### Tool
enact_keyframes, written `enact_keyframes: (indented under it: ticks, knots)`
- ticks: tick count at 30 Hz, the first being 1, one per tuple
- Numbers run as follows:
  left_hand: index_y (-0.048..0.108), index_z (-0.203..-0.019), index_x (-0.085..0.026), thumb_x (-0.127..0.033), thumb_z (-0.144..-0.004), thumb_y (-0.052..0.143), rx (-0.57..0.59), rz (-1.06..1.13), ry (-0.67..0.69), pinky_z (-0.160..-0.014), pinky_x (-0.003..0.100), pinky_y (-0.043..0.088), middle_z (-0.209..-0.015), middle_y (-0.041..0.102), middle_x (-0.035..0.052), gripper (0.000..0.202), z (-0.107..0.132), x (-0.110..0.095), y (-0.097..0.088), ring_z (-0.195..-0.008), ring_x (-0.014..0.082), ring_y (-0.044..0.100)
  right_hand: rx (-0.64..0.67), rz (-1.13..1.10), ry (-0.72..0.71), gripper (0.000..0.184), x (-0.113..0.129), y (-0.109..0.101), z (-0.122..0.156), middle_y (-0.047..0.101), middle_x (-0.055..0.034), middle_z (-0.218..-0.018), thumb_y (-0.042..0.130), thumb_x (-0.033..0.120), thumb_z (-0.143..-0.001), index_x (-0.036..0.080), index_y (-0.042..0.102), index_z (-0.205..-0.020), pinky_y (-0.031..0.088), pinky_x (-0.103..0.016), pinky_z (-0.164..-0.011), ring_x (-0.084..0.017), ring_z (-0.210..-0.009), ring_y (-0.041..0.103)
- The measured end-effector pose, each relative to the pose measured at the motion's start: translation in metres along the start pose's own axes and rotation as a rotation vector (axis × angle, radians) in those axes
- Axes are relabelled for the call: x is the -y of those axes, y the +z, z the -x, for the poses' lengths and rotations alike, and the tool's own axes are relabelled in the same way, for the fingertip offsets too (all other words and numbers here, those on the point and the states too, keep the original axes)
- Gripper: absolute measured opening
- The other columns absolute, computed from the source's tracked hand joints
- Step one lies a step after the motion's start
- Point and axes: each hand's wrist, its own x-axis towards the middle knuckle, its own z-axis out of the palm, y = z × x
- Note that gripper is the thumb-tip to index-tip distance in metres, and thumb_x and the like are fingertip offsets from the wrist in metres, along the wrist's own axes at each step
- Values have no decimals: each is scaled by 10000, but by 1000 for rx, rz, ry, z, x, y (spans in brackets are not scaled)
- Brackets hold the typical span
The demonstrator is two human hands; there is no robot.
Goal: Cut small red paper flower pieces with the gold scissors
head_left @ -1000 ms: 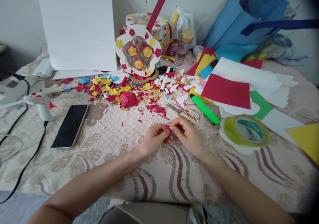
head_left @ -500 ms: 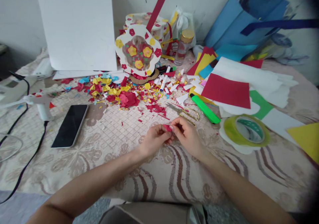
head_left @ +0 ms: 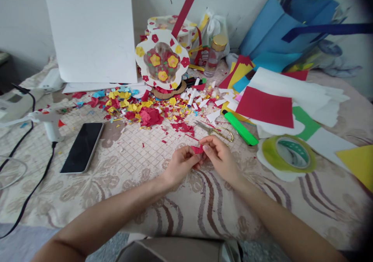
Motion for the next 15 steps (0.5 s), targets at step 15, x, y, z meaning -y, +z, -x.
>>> enact_keyframes:
  ticks: [15]
  knots:
    - [577, -711, -125, -264, -726, 675, 81, 54, -69, -529, 203, 387, -605, 595, -5, 171, -3, -12, -7, -518, 66, 497, 134, -120, 41, 177, 2, -14, -5, 605, 6, -794, 479, 291, -916, 244, 536, -1078, 477, -269, -635, -126, -671, 592]
